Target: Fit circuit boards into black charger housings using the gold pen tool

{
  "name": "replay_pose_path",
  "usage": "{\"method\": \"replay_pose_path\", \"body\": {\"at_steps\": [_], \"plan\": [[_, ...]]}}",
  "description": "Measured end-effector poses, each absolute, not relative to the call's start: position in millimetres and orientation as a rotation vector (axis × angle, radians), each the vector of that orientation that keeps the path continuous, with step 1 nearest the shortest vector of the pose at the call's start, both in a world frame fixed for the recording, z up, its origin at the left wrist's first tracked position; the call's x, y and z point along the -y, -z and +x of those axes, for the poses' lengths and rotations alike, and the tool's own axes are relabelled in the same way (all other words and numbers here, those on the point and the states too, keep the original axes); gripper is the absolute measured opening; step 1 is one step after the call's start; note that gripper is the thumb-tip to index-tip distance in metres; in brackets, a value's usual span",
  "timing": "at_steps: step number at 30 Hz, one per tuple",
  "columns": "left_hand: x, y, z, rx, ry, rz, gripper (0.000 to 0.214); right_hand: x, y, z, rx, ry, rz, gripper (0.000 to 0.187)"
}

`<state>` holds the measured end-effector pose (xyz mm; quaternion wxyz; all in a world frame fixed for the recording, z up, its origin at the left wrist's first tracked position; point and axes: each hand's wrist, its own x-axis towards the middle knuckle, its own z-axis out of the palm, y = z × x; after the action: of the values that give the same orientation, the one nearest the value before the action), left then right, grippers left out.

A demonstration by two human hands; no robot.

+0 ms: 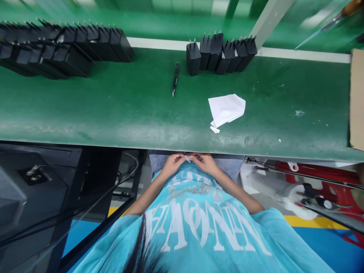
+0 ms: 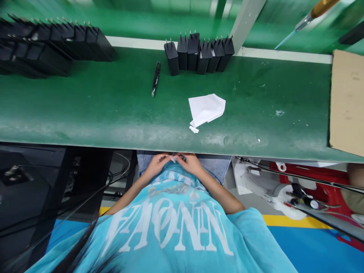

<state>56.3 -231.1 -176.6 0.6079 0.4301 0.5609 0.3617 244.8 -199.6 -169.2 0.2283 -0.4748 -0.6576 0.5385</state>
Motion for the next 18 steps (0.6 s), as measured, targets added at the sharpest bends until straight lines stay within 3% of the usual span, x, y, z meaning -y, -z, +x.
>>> {"method": "replay_pose_path", "body": {"at_steps": [8, 14, 18], "plan": [[231, 181, 51, -1.295, -0.838, 0.966, 0.035, 198, 186, 250, 1.399, -1.792, -1.351, 0.037], [230, 180, 42, -1.274, -0.775, 0.909, 0.050, 196, 185, 254, 1.264, -1.851, -1.361, 0.042], [231, 179, 34, -1.223, -0.679, 0.968, 0.040, 197, 185, 255, 1.226, -1.867, -1.366, 0.042]]}}
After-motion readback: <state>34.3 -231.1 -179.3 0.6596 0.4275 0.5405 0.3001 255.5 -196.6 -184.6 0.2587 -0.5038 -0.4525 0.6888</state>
